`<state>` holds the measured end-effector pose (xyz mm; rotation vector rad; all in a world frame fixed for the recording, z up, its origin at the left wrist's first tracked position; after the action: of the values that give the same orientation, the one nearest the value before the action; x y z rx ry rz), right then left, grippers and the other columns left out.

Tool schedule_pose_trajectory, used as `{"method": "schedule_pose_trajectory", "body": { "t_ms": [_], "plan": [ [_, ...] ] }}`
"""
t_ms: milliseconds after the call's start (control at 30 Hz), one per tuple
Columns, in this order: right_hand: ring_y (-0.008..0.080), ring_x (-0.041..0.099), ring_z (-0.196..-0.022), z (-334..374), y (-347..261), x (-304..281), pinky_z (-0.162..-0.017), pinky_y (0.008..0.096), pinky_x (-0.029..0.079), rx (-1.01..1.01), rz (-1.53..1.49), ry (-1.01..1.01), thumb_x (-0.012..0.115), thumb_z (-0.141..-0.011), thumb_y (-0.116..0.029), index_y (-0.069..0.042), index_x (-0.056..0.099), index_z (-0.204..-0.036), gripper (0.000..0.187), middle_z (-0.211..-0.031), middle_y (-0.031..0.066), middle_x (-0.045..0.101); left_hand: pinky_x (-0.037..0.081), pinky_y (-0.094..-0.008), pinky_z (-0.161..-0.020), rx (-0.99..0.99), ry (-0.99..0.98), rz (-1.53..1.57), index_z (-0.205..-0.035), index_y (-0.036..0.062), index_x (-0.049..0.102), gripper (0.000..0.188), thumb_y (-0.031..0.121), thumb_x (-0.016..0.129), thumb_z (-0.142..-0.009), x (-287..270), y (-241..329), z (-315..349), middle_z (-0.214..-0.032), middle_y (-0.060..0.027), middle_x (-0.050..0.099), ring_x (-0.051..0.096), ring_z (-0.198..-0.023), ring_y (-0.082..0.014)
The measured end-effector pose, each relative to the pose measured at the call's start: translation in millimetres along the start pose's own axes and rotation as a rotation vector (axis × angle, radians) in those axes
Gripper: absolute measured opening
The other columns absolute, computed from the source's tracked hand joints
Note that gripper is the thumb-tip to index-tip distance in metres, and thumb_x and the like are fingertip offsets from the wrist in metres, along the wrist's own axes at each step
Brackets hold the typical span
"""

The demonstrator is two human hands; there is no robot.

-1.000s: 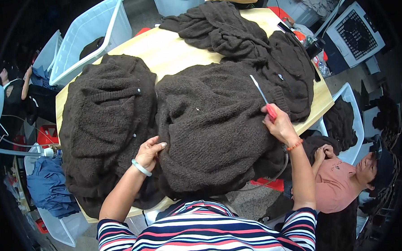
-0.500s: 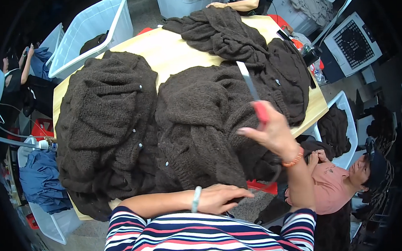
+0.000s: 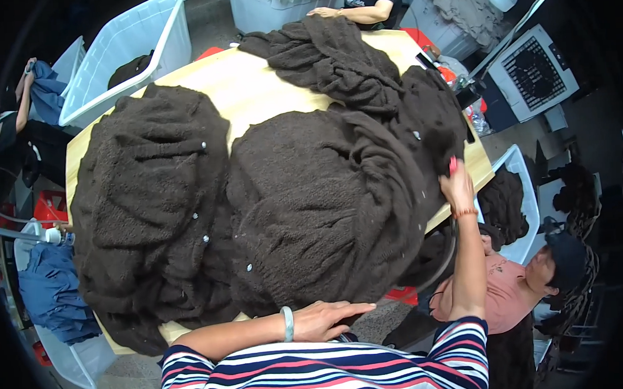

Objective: Trimming loose threads from knitted sweaters using a small manual clipper.

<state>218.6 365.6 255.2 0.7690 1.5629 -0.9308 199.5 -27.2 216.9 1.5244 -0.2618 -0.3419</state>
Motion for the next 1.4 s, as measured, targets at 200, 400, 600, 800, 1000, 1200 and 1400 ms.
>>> {"method": "schedule_pose_trajectory", "body": {
  "t_ms": [200,400,600,800,1000,1200,1400],
  "plan": [
    [0.0097,0.057,-0.064,62.3,92.1,58.5,-0.060,0.0270,0.048,0.185,-0.400,-0.238,0.078,-0.076,-0.016,-0.002,0.063,-0.100,0.032,-0.074,-0.0007,0.061,0.051,-0.0459,-0.091,-0.127,0.028,-0.091,-0.153,0.0146,0.020,0.076,0.016,0.063,-0.090,-3.3,-24.4,1.7,-0.139,-0.0237,0.049,0.062,-0.105,-0.0440],
    [0.0140,0.059,-0.062,91.4,59.0,88.7,-0.059,0.0289,0.049,0.240,-0.920,-0.346,0.064,-0.079,-0.014,0.000,0.058,-0.119,0.043,-0.077,0.0067,0.062,0.055,-0.0373,-0.075,-0.328,-0.077,-0.170,-0.150,0.0111,0.026,0.079,0.023,0.071,-0.087,-15.9,-22.4,-10.7,-0.107,-0.0271,0.065,0.069,-0.082,-0.0366],
    [0.0082,0.056,-0.057,88.0,35.1,66.8,-0.050,0.0256,0.046,0.213,-1.098,-0.419,0.068,-0.086,-0.010,-0.002,0.057,-0.123,0.040,-0.073,-0.0001,0.059,0.053,-0.0315,-0.083,-0.175,0.024,0.037,-0.131,0.0040,0.054,0.047,0.012,0.067,-0.087,-39.6,8.1,0.1,-0.113,-0.0175,0.067,0.069,-0.093,-0.0245],
    [0.0055,0.051,-0.065,64.5,-7.3,32.0,-0.062,0.0232,0.046,-0.009,-1.101,-0.315,0.071,-0.081,-0.003,-0.007,0.060,-0.116,0.037,-0.076,-0.0031,0.055,0.049,-0.0217,-0.074,-0.435,0.239,0.212,-0.103,-0.0014,0.058,0.026,-0.002,0.072,-0.081,-99.1,-22.1,121.6,-0.093,-0.0035,0.067,0.062,-0.081,-0.0079],
    [0.0216,0.063,-0.104,77.9,-9.9,73.2,-0.093,0.0312,0.046,-0.144,-0.836,-0.268,0.064,-0.078,-0.004,-0.005,0.059,-0.119,0.041,-0.108,0.0123,0.067,0.051,-0.0264,-0.081,-0.556,0.376,0.323,-0.119,-0.0029,0.055,0.034,0.007,0.069,-0.089,-84.8,-39.9,120.3,-0.096,-0.0049,0.066,0.063,-0.091,-0.0106],
    [0.0104,0.059,-0.088,97.7,4.0,58.0,-0.083,0.0255,0.049,-0.116,-0.766,-0.215,0.060,-0.084,-0.002,-0.001,0.055,-0.131,0.047,-0.106,0.0067,0.063,0.053,-0.0323,-0.086,-0.321,0.486,0.632,-0.135,0.0013,0.044,0.046,0.011,0.063,-0.094,-108.3,-27.0,21.7,-0.112,-0.0146,0.063,0.064,-0.098,-0.0198],
    [0.0079,0.057,-0.062,135.8,13.5,16.8,-0.060,0.0231,0.048,0.153,-0.821,-0.277,0.063,-0.093,-0.017,-0.002,0.053,-0.134,0.045,-0.077,-0.0009,0.057,0.047,-0.0234,-0.080,-0.249,0.504,-0.046,-0.135,0.0035,0.046,0.057,0.009,0.074,-0.086,-112.9,-15.4,-32.1,-0.098,-0.0028,0.058,0.053,-0.092,-0.0085]
  ]
}}
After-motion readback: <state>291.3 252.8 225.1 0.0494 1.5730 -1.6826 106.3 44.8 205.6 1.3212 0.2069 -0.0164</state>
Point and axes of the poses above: each hand's wrist, its own z-axis away from the middle knuckle, its own x-axis out of the palm, y = z × x, the point moved 10 cm from there along -z, towards the middle knuckle
